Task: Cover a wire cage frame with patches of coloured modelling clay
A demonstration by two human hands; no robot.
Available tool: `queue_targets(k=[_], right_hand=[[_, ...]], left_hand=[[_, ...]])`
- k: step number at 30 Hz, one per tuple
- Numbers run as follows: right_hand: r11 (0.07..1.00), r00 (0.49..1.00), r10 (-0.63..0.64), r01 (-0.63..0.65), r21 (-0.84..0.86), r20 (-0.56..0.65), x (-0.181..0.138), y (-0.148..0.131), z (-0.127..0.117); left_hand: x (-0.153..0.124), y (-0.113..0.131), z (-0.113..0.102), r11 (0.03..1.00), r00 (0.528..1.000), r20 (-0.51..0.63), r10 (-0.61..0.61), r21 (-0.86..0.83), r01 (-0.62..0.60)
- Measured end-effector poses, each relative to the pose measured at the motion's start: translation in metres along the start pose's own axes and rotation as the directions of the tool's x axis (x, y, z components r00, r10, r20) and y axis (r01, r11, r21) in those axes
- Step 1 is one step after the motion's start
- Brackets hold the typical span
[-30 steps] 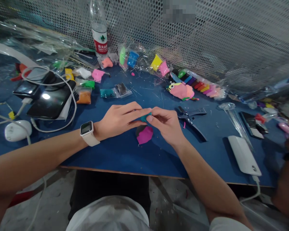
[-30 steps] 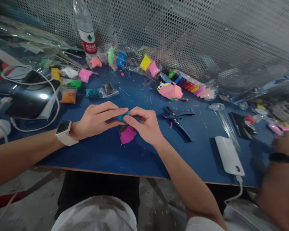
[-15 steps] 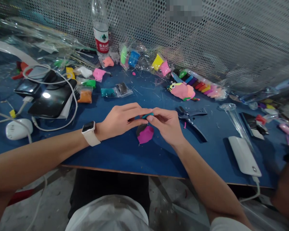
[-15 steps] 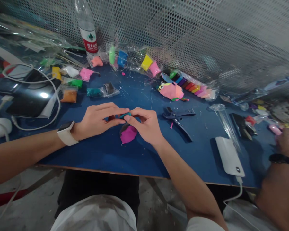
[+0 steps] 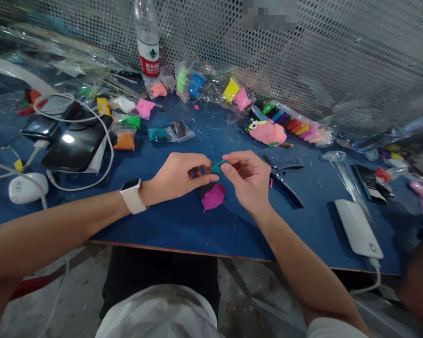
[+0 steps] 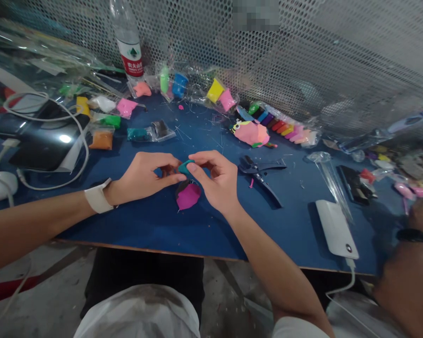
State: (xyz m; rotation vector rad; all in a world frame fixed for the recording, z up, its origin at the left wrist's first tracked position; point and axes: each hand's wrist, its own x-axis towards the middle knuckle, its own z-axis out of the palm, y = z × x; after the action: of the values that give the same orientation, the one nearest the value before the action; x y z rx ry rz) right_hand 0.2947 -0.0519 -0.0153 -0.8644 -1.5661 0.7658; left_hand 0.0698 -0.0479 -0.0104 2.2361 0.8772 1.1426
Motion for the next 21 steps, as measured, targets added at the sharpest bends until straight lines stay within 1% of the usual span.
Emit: queue_targets(k=[2, 5, 8, 11, 13, 16, 18, 21], right_hand=[[0.999, 1.0, -0.02, 0.02, -0.05, 0.017, -0.001, -0.001, 0.001], [0.992, 0.997, -0.065, 0.068, -0.106, 0.036, -0.003, -0.003, 0.002], [0.981, 0.993, -0.116, 0.119, -0.152, 0.03, -0.004, -0.004, 0.003], [0.972, 0.986, -0.167, 0.167, -0.164, 0.018, -0.003, -0.006, 0.002], [0.968, 0.982, -0.19, 0.19, -0.161, 0.015, -0.003, -0.006, 0.002], [0.963, 0.978, -0.207, 0.208, -0.17, 0.022, -0.003, -0.006, 0.002], [0.961, 0.976, -0.211, 0.218, -0.171, 0.056, -0.003, -0.007, 0.001], [0.961, 0.968, -0.208, 0.228, -0.156, 0.138, -0.003, -0.006, -0.001]], left_hand=[[0.001, 0.002, 0.0, 1.0, 0.999, 0.028, -0.03, 0.0, 0.03], [0.001, 0.004, 0.001, 0.999, 0.999, 0.012, -0.052, -0.006, 0.052], [0.001, 0.005, 0.002, 0.998, 0.999, -0.002, -0.043, -0.036, 0.043], [0.001, 0.006, 0.001, 0.996, 1.0, 0.019, -0.02, -0.083, 0.021], [0.001, 0.008, 0.001, 0.996, 0.999, 0.03, -0.012, -0.088, 0.015], [0.001, 0.01, 0.001, 0.997, 1.0, 0.017, -0.008, -0.077, 0.01], [0.001, 0.012, 0.001, 0.997, 1.0, -0.009, -0.015, -0.073, 0.014], [0.001, 0.012, 0.001, 0.996, 0.998, -0.041, -0.047, -0.073, 0.044]])
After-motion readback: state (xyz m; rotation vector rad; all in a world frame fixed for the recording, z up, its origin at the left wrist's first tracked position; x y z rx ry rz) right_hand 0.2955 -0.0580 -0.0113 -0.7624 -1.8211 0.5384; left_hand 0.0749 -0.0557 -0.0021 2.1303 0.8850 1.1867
